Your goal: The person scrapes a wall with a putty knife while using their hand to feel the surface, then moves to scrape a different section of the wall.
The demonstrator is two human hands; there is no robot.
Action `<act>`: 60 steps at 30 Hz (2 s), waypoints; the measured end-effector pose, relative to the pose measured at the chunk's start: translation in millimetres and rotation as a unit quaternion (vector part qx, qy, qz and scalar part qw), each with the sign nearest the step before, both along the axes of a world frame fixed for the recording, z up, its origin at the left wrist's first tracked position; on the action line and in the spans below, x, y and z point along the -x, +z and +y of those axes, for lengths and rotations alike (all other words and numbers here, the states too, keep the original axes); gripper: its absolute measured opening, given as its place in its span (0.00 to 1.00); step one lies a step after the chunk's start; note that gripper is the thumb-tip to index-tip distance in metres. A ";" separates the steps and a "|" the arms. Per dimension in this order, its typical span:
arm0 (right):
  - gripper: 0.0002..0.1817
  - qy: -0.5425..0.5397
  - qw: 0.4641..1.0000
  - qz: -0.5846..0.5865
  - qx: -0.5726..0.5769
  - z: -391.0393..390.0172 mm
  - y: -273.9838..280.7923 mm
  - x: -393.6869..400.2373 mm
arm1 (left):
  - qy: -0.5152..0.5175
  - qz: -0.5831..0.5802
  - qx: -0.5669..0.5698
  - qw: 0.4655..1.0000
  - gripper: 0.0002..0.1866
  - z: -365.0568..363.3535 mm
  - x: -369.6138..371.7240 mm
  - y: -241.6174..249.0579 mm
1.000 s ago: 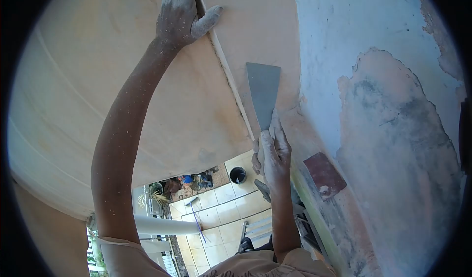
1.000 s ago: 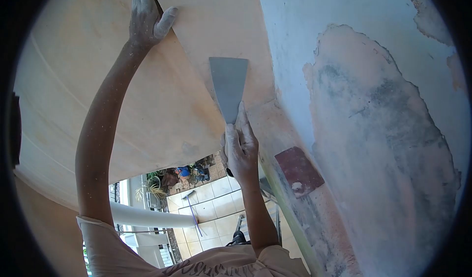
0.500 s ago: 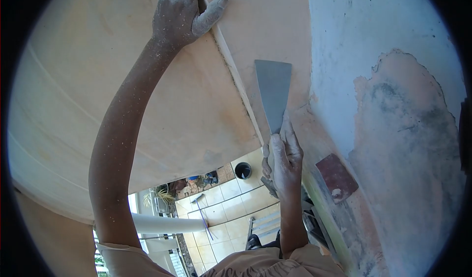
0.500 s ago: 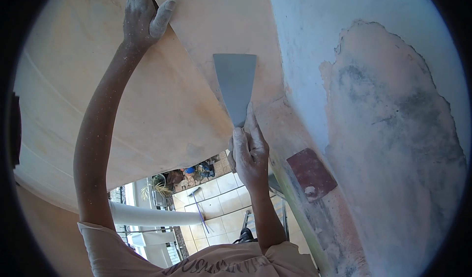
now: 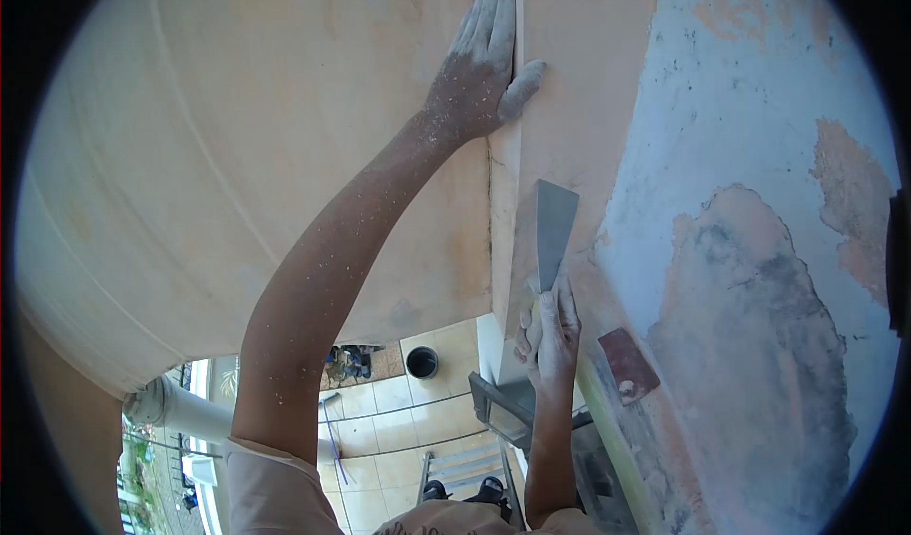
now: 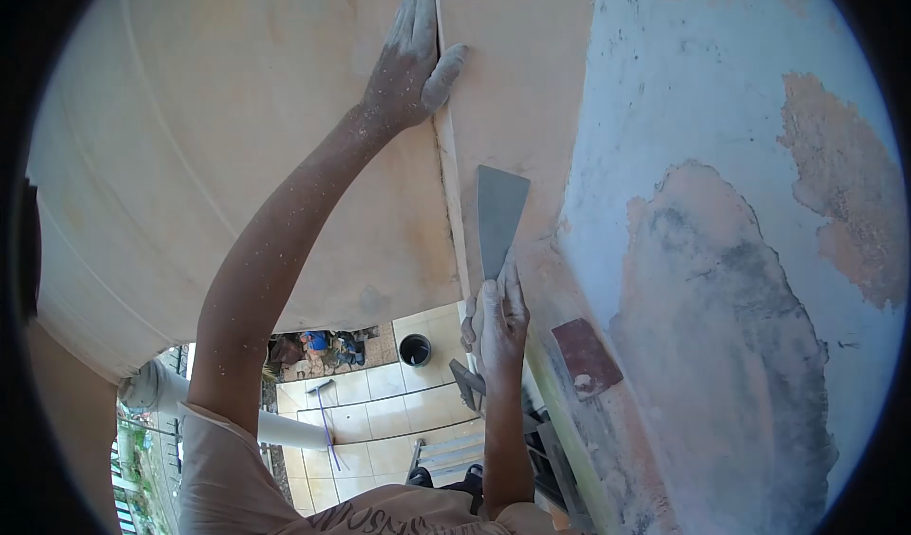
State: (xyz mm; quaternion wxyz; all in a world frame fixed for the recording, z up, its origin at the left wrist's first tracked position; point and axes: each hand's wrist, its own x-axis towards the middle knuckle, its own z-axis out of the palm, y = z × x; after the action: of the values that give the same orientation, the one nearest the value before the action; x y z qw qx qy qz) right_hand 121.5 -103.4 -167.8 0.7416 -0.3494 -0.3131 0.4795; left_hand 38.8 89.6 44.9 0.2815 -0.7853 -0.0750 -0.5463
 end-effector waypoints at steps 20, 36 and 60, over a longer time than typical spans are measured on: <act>0.32 -0.076 0.983 -0.166 0.009 -28.3 23.6 -13.7 | 0.321 -0.016 -0.009 0.947 0.27 -43.7 177.2 8.4; 0.24 -0.462 0.479 -0.693 -0.278 10.7 296.4 15.2 | 0.257 -0.036 0.026 0.965 0.27 -40.7 196.9 -1.7; 0.24 -0.340 0.646 -0.675 -0.107 -1.3 240.2 54.0 | 0.222 -0.051 0.006 0.974 0.23 -36.2 200.0 -1.9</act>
State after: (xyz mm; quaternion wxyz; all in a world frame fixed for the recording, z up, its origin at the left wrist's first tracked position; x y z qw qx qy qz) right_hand 67.5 -104.7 72.5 0.4680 -0.5768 -0.6351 -0.2119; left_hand -161.2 53.4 43.0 0.3864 -0.7218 -0.2649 -0.5095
